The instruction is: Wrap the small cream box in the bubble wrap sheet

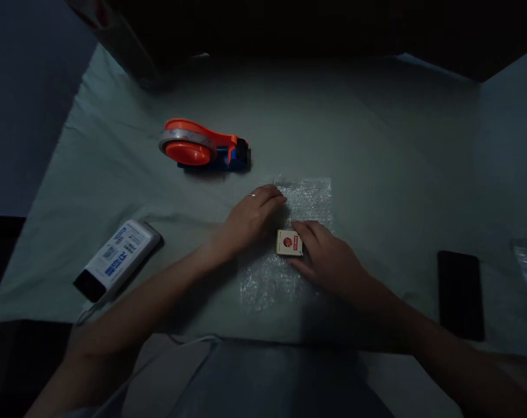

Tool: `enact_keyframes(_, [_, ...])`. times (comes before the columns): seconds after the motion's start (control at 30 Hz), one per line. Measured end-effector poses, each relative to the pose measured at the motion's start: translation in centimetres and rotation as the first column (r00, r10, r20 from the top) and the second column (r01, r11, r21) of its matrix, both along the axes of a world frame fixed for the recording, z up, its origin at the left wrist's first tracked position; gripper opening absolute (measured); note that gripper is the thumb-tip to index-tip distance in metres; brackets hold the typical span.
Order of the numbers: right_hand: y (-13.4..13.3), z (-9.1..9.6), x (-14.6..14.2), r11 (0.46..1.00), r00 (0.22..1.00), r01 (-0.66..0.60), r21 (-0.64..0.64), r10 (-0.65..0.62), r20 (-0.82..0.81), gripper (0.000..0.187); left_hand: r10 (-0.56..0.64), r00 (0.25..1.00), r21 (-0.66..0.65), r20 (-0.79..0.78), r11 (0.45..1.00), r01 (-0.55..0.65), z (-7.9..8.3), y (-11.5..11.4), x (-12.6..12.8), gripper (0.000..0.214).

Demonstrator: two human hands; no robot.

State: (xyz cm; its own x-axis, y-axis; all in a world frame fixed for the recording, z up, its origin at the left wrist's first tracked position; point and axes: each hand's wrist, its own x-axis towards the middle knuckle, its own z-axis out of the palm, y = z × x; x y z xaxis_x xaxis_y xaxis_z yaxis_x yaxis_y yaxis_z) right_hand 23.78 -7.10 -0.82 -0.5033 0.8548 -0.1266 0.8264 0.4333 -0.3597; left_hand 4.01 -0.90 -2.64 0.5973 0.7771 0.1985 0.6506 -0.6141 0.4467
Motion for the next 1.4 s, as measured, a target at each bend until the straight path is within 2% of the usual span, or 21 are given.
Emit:
enact_keyframes(0.1, [0.2, -1.1, -0.4, 1.000, 1.000, -0.005, 0.015, 0.004, 0.025, 0.045, -0.069, 0.991, -0.017, -0.117, 0.998, 0.068, -1.8, 1.5, 0.8, 0.036])
enact_keyframes(0.2, [0.3, -1.6, -0.2, 0.999, 0.999, -0.014, 0.049, 0.012, 0.036, 0.040, 0.036, 0.980, 0.010, -0.195, 0.999, -0.034, -2.7, 1.6, 1.0, 0.039])
enact_keyframes(0.3, [0.2, -1.6, -0.1, 0.999, 0.999, -0.024, 0.044, 0.023, 0.037, 0.040, 0.127, 0.967, 0.027, -0.223, 0.992, -0.124, -2.8, 1.5, 0.6, 0.044])
enact_keyframes(0.43, [0.2, -2.0, 0.2, 0.999, 1.000, -0.008, 0.032, 0.009, -0.018, 0.042, 0.174, 0.965, 0.041, -0.195, 0.985, -0.169, -2.5, 1.8, 0.0, 0.046])
enact_keyframes(0.57, [0.2, -3.0, 0.9, 0.999, 0.973, 0.036, 0.007, -0.034, -0.227, 0.040, 0.213, 0.971, 0.093, -0.109, 0.975, -0.204, -1.8, 0.6, -0.5, 0.037])
enact_keyframes(0.63, [0.3, -3.5, 1.4, 0.990, 0.913, 0.126, -0.066, -0.141, -0.384, 0.040, 0.138, 0.990, 0.123, -0.016, 0.983, -0.135, -1.5, -1.0, -0.9, 0.029])
enact_keyframes(0.7, [0.4, -3.9, 1.8, 0.946, 0.795, 0.244, -0.212, -0.320, -0.515, 0.038, -0.151, 0.985, 0.145, 0.082, 0.980, 0.138, -1.3, -3.0, -1.0, 0.019])
enact_keyframes(0.73, [0.5, -4.0, 1.9, 0.910, 0.719, 0.290, -0.298, -0.412, -0.560, 0.036, -0.307, 0.949, 0.127, 0.076, 0.947, 0.296, -1.3, -4.0, -0.9, 0.021])
enact_keyframes(0.77, [0.7, -4.0, 2.0, 0.869, 0.641, 0.317, -0.380, -0.491, -0.590, 0.035, -0.408, 0.912, 0.090, 0.045, 0.911, 0.403, -1.4, -4.9, -0.7, 0.022])
enact_keyframes(0.8, [0.9, -4.0, 2.1, 0.832, 0.573, 0.324, -0.449, -0.551, -0.607, 0.034, -0.457, 0.889, 0.056, 0.010, 0.888, 0.456, -1.6, -5.7, -0.4, 0.024])
enact_keyframes(0.87, [1.2, -3.6, 2.5, 0.789, 0.481, 0.330, -0.518, -0.612, -0.627, 0.035, -0.486, 0.870, -0.047, -0.077, 0.874, 0.484, -2.0, -6.9, 0.4, 0.038])
enact_keyframes(0.93, [1.5, -3.1, 3.5, 0.781, 0.455, 0.389, -0.488, -0.624, -0.636, 0.037, -0.493, 0.861, -0.105, -0.124, 0.869, 0.483, -2.4, -7.3, 1.0, 0.054])
enact_keyframes(1.0, [1.5, -2.6, 5.2, 0.780, 0.498, 0.519, -0.349, -0.608, -0.618, 0.038, -0.493, 0.858, -0.126, -0.146, 0.869, 0.478, -2.6, -7.4, 1.3, 0.060])
enact_keyframes(1.07, [1.1, -2.3, 7.3, 0.766, 0.614, 0.630, -0.125, -0.590, -0.525, 0.043, -0.490, 0.856, -0.127, -0.162, 0.871, 0.475, -2.5, -7.3, 1.5, 0.059])
enact_keyframes(1.13, [0.7, -2.4, 9.2, 0.773, 0.729, 0.633, 0.048, -0.574, -0.374, 0.049, -0.507, 0.846, -0.113, -0.163, 0.862, 0.495, -2.2, -7.5, 1.7, 0.054])
enact_keyframes(1.27, [-0.2, -3.3, 10.7, 0.848, 0.851, 0.512, 0.134, -0.480, -0.212, 0.052, -0.577, 0.806, -0.100, -0.131, 0.817, 0.568, -1.1, -8.4, 2.1, 0.049])
enact_keyframes(1.4, [-0.3, -4.0, 10.5, 0.875, 0.886, 0.447, 0.186, -0.404, -0.227, 0.063, -0.576, 0.805, -0.129, -0.141, 0.817, 0.562, -0.9, -9.3, 2.6, 0.055])
